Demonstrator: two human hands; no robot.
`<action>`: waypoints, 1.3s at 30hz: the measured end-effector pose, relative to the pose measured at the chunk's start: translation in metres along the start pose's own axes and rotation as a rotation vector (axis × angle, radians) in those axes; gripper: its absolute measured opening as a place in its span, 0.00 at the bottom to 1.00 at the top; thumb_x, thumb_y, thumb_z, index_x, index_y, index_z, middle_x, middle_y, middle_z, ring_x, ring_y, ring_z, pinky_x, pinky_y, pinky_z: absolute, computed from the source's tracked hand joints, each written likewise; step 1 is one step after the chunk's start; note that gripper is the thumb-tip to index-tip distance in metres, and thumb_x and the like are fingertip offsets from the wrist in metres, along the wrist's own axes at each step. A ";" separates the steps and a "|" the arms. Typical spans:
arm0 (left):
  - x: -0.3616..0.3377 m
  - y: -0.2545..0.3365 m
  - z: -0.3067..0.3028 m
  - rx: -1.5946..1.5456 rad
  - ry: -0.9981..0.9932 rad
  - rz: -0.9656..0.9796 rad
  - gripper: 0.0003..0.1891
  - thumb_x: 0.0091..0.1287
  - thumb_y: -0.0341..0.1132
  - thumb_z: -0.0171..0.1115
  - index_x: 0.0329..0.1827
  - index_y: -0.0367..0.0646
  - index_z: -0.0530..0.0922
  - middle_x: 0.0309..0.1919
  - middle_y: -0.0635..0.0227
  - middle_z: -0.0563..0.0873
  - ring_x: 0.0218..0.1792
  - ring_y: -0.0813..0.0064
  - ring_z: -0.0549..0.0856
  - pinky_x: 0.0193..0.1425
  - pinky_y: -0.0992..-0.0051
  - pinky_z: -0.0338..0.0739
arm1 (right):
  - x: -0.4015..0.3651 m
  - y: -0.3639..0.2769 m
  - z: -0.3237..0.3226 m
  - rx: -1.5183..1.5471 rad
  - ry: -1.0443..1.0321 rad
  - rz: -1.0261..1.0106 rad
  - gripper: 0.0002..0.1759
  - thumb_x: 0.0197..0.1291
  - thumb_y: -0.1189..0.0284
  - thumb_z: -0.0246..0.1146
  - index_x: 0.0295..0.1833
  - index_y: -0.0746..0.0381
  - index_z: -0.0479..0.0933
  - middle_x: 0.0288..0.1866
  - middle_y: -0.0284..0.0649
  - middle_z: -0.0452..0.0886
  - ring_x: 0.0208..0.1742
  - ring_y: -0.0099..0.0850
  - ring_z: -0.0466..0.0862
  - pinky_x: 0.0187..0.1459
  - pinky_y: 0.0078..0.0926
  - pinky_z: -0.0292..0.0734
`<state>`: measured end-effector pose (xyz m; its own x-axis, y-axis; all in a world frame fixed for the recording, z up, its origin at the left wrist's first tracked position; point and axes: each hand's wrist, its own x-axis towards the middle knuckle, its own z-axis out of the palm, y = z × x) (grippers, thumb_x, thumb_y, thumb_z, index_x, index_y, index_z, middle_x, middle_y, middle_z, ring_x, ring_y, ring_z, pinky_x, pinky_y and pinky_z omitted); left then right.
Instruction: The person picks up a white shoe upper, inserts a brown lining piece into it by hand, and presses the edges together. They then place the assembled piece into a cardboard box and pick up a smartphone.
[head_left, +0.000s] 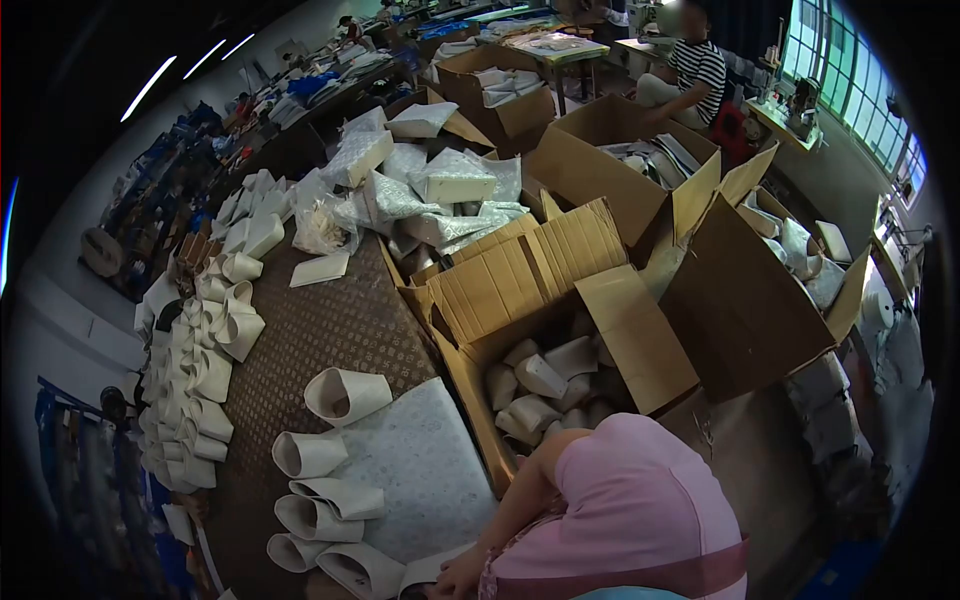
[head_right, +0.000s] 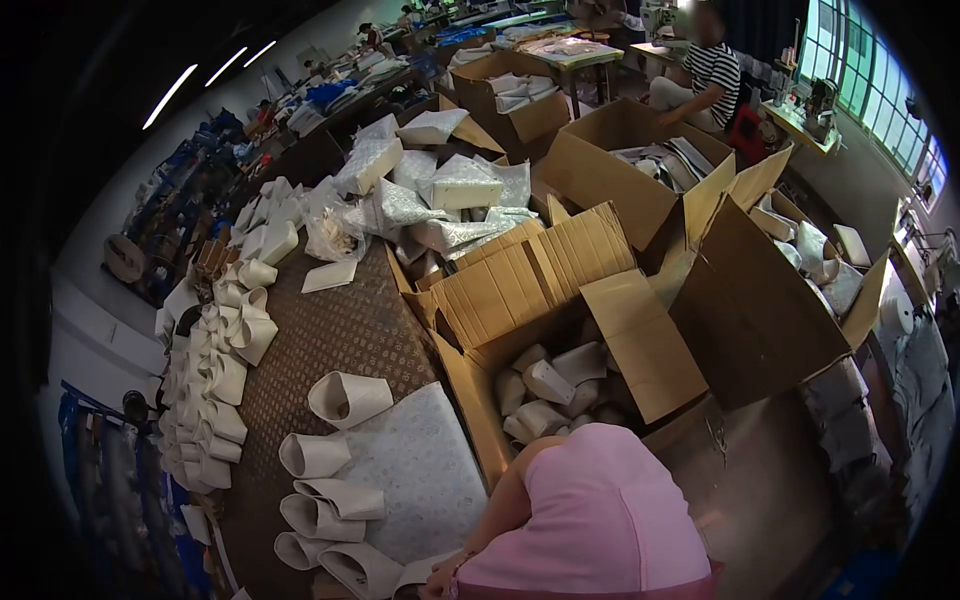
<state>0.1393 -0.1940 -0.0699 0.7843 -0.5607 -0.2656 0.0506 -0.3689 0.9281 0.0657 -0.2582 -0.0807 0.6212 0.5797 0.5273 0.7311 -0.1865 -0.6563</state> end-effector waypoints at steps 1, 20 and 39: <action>0.000 0.000 -0.001 -0.003 0.002 -0.002 0.30 0.56 0.21 0.56 0.66 0.36 0.66 0.46 0.60 0.81 0.45 0.70 0.84 0.53 0.72 0.79 | 0.001 0.001 0.001 0.008 0.001 0.007 0.09 0.56 0.70 0.60 0.40 0.62 0.74 0.44 0.48 0.74 0.50 0.49 0.76 0.54 0.47 0.70; -0.077 -0.090 -0.068 -0.256 0.171 0.114 0.35 0.55 0.20 0.58 0.69 0.36 0.60 0.48 0.58 0.79 0.45 0.69 0.83 0.50 0.72 0.79 | 0.037 0.043 -0.032 0.218 -0.258 0.012 0.15 0.55 0.74 0.62 0.49 0.63 0.75 0.50 0.50 0.74 0.55 0.52 0.74 0.56 0.47 0.69; -0.107 -0.040 -0.047 0.398 0.560 0.180 0.29 0.56 0.23 0.60 0.64 0.41 0.69 0.50 0.54 0.80 0.43 0.65 0.83 0.43 0.68 0.78 | 0.030 0.065 -0.050 0.392 -0.490 0.017 0.10 0.47 0.76 0.70 0.37 0.63 0.79 0.40 0.41 0.80 0.42 0.39 0.80 0.44 0.35 0.76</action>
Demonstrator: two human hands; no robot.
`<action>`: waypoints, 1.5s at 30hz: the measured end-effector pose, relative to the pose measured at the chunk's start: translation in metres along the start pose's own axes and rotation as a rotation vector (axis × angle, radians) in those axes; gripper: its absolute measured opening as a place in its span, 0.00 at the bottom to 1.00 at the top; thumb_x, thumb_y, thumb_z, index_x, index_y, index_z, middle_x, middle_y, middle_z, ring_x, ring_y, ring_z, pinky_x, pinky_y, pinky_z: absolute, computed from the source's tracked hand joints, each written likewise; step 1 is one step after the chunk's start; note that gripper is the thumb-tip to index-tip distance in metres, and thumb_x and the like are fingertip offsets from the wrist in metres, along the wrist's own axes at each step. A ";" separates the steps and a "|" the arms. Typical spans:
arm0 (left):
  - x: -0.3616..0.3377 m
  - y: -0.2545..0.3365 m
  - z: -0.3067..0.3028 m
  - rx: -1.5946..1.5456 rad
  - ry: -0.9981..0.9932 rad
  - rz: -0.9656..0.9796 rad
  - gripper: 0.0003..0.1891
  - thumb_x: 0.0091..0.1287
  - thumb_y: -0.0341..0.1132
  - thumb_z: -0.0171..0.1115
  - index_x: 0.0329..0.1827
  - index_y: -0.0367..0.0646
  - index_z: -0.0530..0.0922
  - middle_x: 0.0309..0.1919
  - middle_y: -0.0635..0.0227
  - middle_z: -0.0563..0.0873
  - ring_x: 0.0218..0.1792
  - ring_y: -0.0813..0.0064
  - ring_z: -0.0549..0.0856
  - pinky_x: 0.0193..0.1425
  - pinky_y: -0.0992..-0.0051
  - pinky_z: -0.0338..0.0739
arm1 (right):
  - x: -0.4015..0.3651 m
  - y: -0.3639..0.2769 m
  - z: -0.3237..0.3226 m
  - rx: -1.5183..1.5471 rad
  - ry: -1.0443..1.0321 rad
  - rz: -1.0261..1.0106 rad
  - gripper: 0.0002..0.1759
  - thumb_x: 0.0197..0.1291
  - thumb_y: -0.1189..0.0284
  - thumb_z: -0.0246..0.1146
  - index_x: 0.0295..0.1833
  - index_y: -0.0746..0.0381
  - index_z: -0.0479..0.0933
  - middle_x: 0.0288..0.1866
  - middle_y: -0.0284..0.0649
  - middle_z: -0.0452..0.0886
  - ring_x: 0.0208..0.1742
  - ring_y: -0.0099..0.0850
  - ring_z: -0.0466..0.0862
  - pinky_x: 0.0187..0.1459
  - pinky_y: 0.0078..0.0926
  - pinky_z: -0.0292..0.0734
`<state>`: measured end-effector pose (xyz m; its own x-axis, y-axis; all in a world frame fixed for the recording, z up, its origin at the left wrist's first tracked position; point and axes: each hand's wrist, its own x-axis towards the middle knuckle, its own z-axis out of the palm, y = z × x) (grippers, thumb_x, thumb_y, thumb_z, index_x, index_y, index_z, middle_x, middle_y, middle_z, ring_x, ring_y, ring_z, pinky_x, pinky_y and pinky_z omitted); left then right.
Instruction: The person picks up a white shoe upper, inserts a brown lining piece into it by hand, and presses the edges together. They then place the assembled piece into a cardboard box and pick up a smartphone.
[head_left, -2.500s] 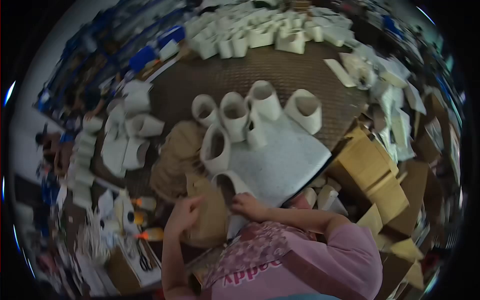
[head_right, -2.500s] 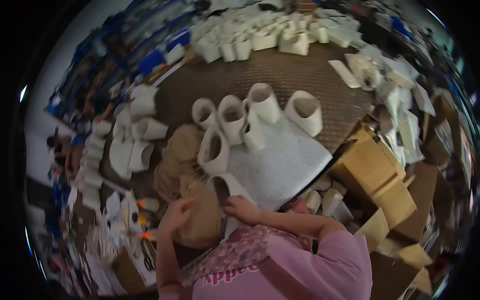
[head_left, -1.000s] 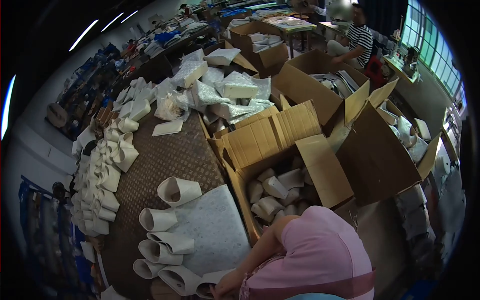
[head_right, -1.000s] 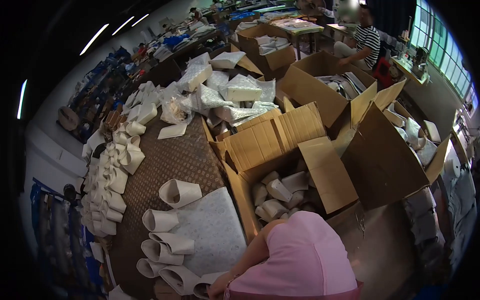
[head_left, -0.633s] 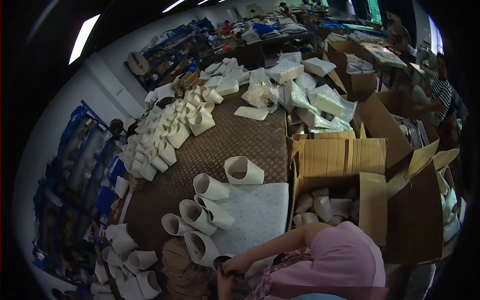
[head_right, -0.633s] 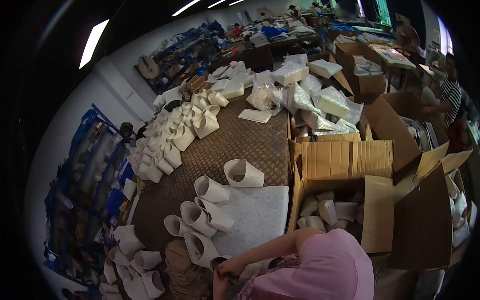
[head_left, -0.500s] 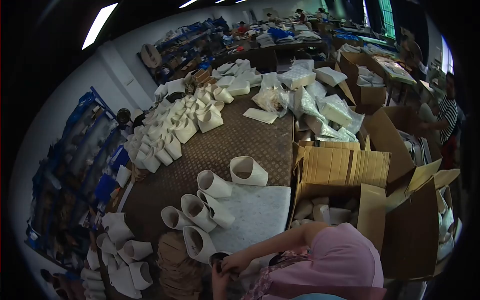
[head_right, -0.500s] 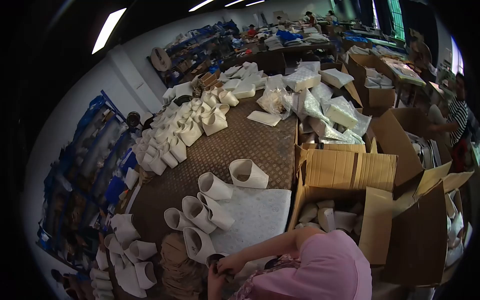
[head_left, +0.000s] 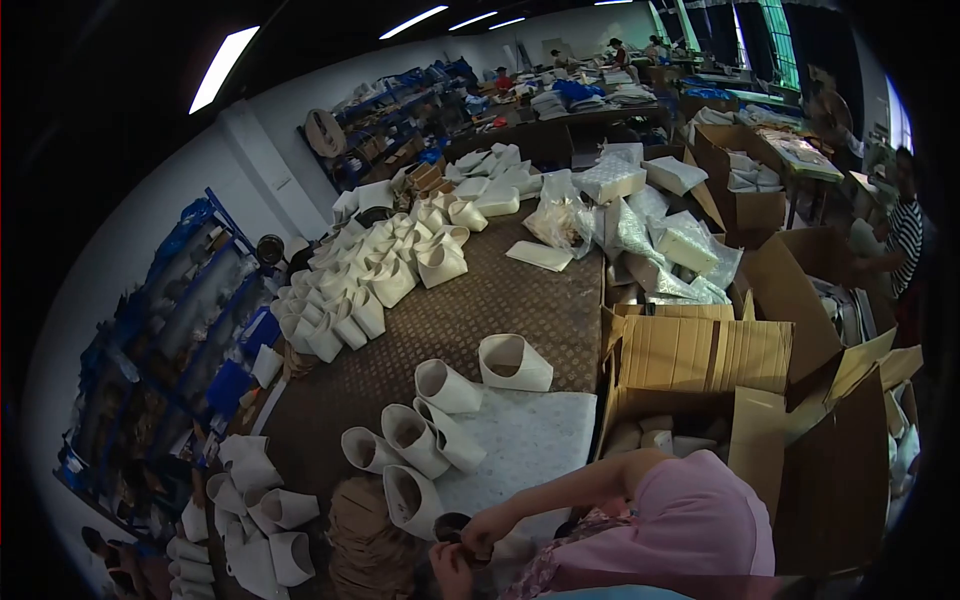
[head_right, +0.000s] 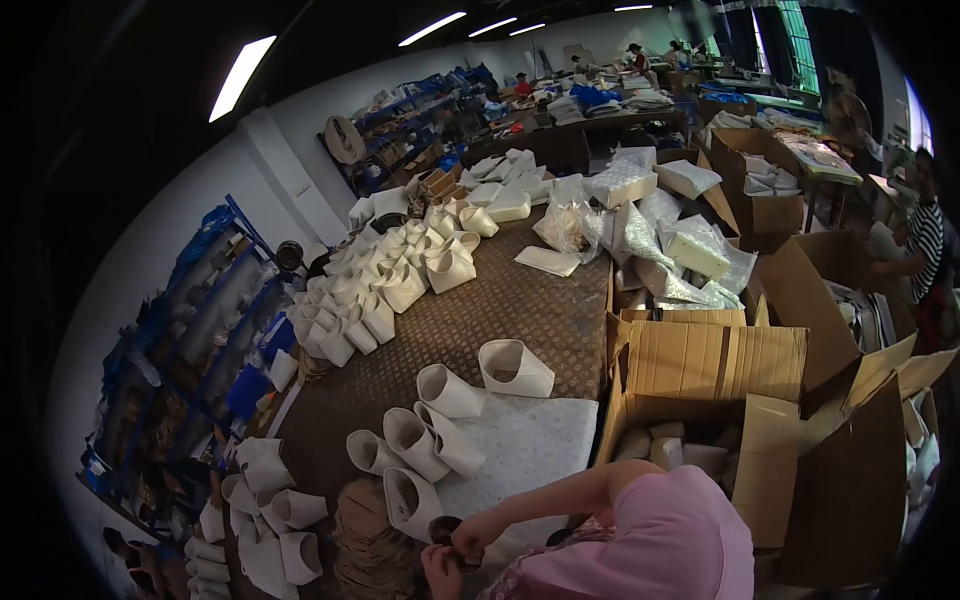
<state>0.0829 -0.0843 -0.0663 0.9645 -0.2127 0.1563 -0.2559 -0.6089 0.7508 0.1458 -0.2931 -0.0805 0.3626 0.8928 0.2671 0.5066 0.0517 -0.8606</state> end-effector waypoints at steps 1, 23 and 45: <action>0.001 0.004 -0.006 0.066 -0.024 0.134 0.28 0.55 0.23 0.60 0.63 0.40 0.70 0.50 0.54 0.80 0.43 0.63 0.83 0.44 0.67 0.79 | -0.005 -0.002 -0.004 0.030 -0.001 0.043 0.10 0.47 0.76 0.69 0.38 0.63 0.79 0.38 0.41 0.81 0.41 0.38 0.81 0.43 0.34 0.76; 0.025 0.025 -0.036 0.294 -0.561 0.302 0.12 0.55 0.34 0.64 0.42 0.41 0.82 0.39 0.54 0.84 0.40 0.48 0.83 0.45 0.54 0.78 | 0.011 -0.017 -0.006 -0.147 -0.064 0.199 0.12 0.47 0.73 0.71 0.39 0.60 0.82 0.33 0.40 0.86 0.35 0.35 0.85 0.37 0.34 0.78; 0.025 0.009 0.001 0.656 -0.522 0.153 0.07 0.56 0.31 0.61 0.36 0.39 0.82 0.40 0.58 0.84 0.40 0.56 0.87 0.43 0.58 0.81 | 0.015 -0.052 -0.011 -0.346 -0.144 0.429 0.13 0.59 0.75 0.59 0.49 0.57 0.82 0.42 0.46 0.85 0.45 0.47 0.84 0.47 0.41 0.78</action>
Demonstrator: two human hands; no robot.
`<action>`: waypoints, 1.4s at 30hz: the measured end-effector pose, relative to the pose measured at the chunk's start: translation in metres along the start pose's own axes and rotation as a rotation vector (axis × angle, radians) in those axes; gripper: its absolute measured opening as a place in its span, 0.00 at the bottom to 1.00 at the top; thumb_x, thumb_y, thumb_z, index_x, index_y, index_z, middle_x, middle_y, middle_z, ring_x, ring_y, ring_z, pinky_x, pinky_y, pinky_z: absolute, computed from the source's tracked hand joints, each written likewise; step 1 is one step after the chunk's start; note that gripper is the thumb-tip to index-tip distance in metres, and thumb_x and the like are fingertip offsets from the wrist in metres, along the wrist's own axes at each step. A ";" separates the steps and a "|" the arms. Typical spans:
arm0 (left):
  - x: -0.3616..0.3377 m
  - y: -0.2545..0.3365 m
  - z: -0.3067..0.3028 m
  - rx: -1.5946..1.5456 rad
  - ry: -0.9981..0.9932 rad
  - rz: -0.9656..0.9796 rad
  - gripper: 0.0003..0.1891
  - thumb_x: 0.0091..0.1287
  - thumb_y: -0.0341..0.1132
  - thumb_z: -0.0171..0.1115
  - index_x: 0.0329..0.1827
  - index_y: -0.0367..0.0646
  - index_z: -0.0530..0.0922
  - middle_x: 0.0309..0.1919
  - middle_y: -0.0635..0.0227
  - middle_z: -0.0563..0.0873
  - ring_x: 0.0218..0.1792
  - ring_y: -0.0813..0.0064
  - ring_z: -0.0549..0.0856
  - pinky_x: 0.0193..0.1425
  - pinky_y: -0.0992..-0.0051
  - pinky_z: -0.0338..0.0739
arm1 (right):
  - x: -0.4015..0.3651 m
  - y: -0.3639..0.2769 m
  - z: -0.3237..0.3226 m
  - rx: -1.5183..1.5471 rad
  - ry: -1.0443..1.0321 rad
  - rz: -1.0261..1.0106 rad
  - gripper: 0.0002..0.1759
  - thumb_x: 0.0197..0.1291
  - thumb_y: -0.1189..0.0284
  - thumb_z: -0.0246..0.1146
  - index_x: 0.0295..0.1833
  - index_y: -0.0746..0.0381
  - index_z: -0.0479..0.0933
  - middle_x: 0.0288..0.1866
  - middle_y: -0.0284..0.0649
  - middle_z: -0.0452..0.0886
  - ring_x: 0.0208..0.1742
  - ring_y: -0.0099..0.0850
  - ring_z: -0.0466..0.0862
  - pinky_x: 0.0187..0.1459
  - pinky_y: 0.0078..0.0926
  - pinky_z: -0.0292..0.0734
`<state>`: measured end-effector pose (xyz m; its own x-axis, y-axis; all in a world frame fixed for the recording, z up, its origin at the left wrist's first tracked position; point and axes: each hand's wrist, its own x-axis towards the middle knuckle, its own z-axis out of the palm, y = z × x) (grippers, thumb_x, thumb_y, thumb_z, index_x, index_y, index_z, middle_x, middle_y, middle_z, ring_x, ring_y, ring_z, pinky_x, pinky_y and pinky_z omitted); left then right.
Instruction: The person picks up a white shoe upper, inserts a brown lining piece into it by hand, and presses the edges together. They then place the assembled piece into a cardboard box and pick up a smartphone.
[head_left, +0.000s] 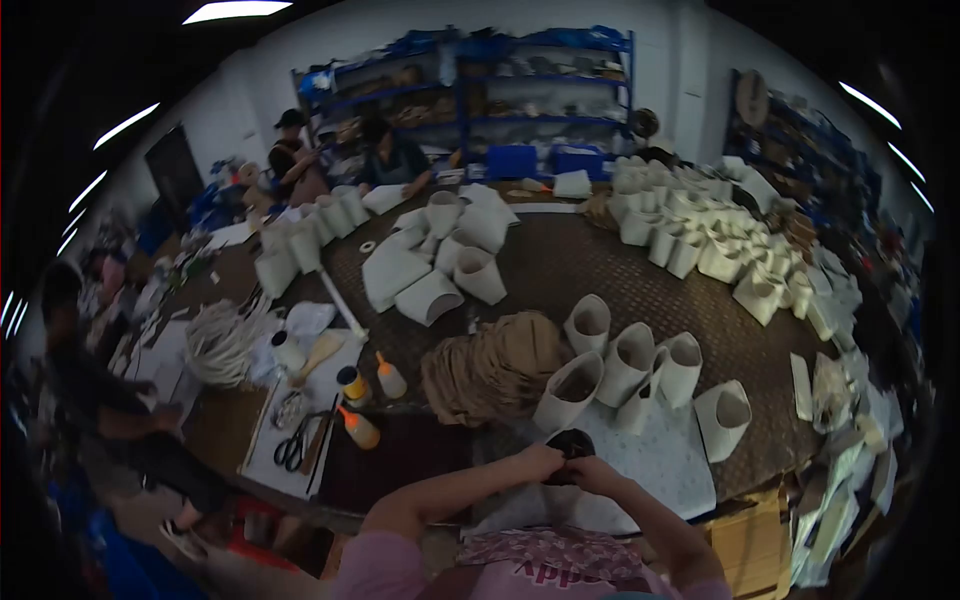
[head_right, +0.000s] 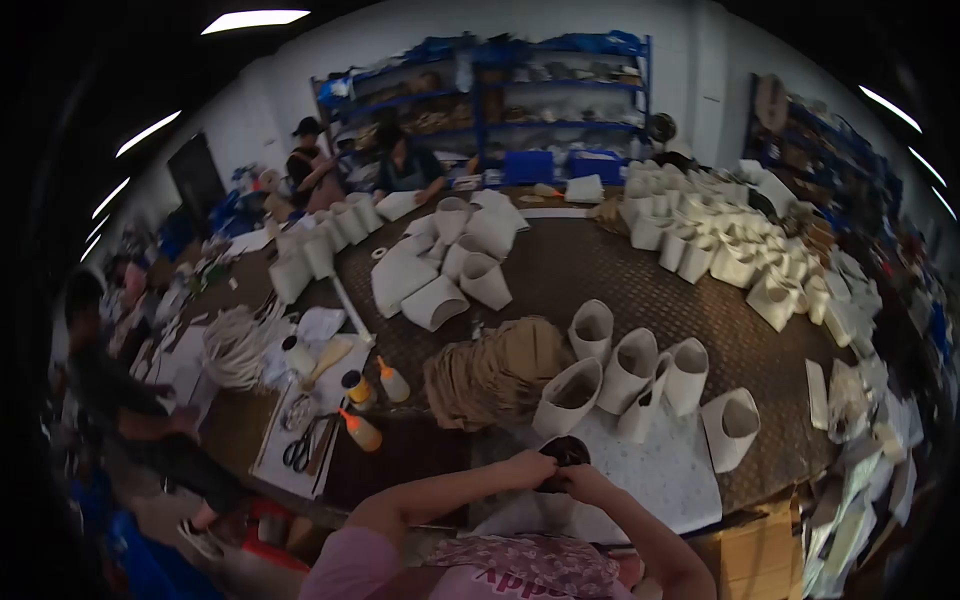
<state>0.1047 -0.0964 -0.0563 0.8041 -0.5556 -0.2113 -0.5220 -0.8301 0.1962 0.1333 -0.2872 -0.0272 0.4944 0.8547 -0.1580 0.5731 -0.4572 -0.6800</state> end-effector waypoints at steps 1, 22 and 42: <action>-0.003 -0.001 -0.007 -0.077 -0.011 0.003 0.08 0.56 0.30 0.61 0.37 0.38 0.82 0.41 0.57 0.84 0.40 0.54 0.86 0.44 0.57 0.81 | 0.000 0.001 0.000 0.010 0.040 -0.003 0.13 0.59 0.74 0.59 0.49 0.57 0.82 0.42 0.46 0.85 0.44 0.47 0.84 0.47 0.41 0.78; -0.033 -0.010 -0.011 -0.432 -0.086 -0.016 0.13 0.62 0.24 0.57 0.48 0.38 0.83 0.46 0.56 0.85 0.48 0.53 0.84 0.51 0.60 0.78 | -0.032 -0.004 0.000 0.231 0.145 -0.062 0.16 0.58 0.64 0.70 0.46 0.64 0.80 0.40 0.44 0.84 0.40 0.43 0.83 0.44 0.36 0.77; -0.048 0.002 -0.027 -0.570 0.038 0.037 0.16 0.64 0.35 0.61 0.53 0.41 0.81 0.46 0.56 0.84 0.50 0.55 0.82 0.55 0.61 0.76 | -0.035 0.021 0.024 0.112 0.334 -0.066 0.15 0.54 0.63 0.72 0.41 0.60 0.77 0.35 0.42 0.82 0.37 0.43 0.83 0.37 0.37 0.76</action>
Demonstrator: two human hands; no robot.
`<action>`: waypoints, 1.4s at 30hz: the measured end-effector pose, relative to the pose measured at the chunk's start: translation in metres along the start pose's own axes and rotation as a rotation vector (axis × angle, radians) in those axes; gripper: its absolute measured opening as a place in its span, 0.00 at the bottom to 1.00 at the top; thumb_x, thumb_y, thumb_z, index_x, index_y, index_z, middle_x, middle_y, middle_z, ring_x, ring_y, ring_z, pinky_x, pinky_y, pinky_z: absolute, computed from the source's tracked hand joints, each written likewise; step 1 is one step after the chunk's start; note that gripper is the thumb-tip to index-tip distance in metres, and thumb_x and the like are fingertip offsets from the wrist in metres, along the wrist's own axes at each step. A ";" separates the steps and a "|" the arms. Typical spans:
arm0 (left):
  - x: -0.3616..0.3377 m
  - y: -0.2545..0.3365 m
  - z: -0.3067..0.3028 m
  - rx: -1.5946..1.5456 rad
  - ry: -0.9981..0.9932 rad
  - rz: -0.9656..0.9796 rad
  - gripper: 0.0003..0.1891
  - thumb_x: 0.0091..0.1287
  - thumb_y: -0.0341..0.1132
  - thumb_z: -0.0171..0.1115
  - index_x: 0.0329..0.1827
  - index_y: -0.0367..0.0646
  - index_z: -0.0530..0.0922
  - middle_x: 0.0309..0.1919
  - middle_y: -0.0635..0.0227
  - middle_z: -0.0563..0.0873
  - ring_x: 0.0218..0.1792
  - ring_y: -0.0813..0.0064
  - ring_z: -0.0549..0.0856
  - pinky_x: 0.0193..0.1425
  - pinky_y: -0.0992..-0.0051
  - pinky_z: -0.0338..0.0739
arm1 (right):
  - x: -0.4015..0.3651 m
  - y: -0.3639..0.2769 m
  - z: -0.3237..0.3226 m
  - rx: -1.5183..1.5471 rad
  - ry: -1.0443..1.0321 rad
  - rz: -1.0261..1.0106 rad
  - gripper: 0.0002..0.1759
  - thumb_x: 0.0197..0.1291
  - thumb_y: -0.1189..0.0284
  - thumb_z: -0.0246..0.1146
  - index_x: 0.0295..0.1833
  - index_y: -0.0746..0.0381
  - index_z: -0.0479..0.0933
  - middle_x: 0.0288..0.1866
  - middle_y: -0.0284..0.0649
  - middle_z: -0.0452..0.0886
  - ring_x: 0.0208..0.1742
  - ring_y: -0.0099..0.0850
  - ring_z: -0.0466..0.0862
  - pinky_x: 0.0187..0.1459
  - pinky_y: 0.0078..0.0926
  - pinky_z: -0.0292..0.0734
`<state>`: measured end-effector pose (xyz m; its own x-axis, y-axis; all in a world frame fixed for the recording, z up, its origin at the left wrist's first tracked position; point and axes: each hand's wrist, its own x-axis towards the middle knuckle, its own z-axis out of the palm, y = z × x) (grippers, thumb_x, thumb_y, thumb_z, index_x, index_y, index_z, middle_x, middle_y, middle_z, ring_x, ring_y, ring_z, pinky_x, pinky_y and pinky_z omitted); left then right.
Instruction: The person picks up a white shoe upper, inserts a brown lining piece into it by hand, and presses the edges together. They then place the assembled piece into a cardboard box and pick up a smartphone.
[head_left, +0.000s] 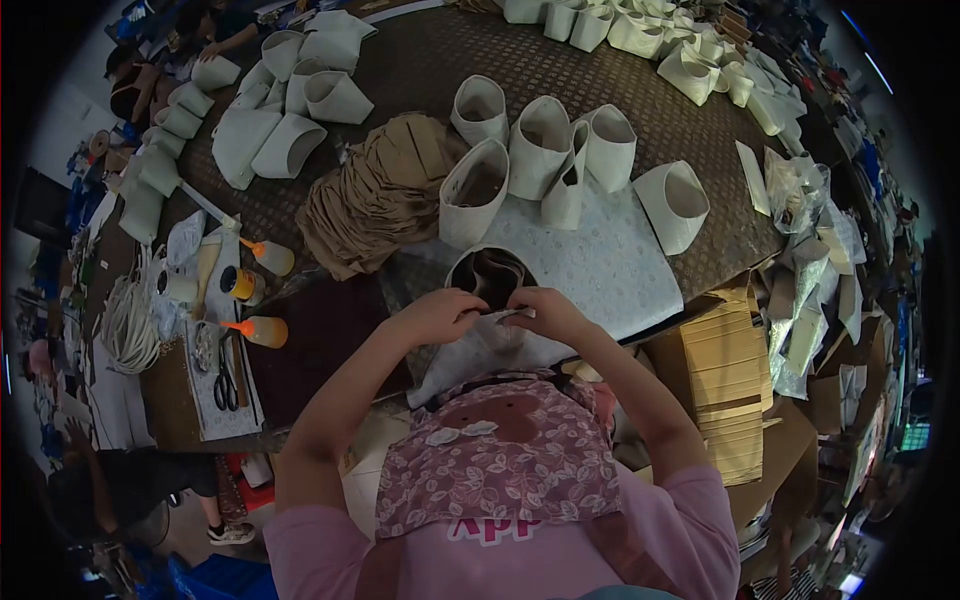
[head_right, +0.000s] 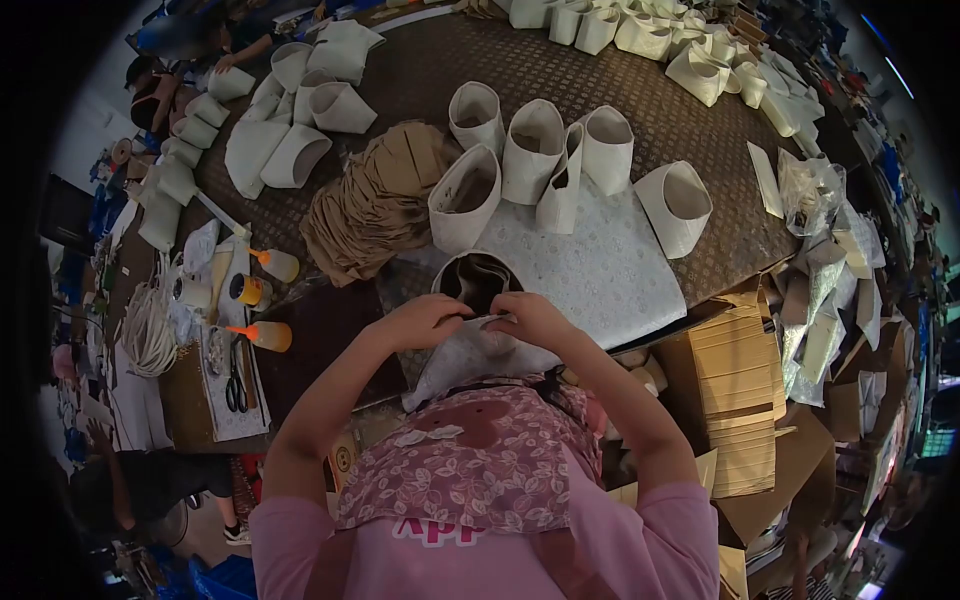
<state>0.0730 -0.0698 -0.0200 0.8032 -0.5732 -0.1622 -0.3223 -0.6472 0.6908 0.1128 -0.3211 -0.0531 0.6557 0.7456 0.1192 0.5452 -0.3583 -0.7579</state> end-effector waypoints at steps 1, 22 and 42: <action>-0.003 0.008 -0.004 -0.004 -0.001 -0.017 0.17 0.63 0.38 0.63 0.52 0.41 0.82 0.44 0.56 0.84 0.49 0.55 0.82 0.55 0.61 0.76 | 0.000 0.000 0.001 -0.006 0.008 0.005 0.16 0.54 0.62 0.72 0.41 0.60 0.77 0.35 0.42 0.82 0.36 0.43 0.83 0.37 0.37 0.76; -0.009 0.013 0.035 -0.003 0.407 -0.085 0.10 0.58 0.41 0.68 0.35 0.44 0.86 0.30 0.64 0.85 0.43 0.62 0.82 0.51 0.62 0.75 | 0.001 -0.015 0.017 0.008 0.107 0.094 0.12 0.53 0.67 0.71 0.39 0.60 0.78 0.33 0.41 0.80 0.36 0.41 0.83 0.37 0.36 0.77; -0.028 0.013 0.038 0.213 0.397 -0.068 0.10 0.67 0.34 0.60 0.49 0.45 0.79 0.42 0.64 0.82 0.46 0.60 0.81 0.66 0.59 0.63 | -0.026 -0.007 -0.013 0.093 0.418 0.155 0.19 0.57 0.70 0.71 0.52 0.60 0.73 0.48 0.42 0.78 0.51 0.43 0.80 0.51 0.36 0.78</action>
<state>0.0273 -0.0815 -0.0328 0.9424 -0.3162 0.1093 -0.3253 -0.7895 0.5205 0.0985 -0.3449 -0.0424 0.8909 0.3892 0.2342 0.3873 -0.3816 -0.8393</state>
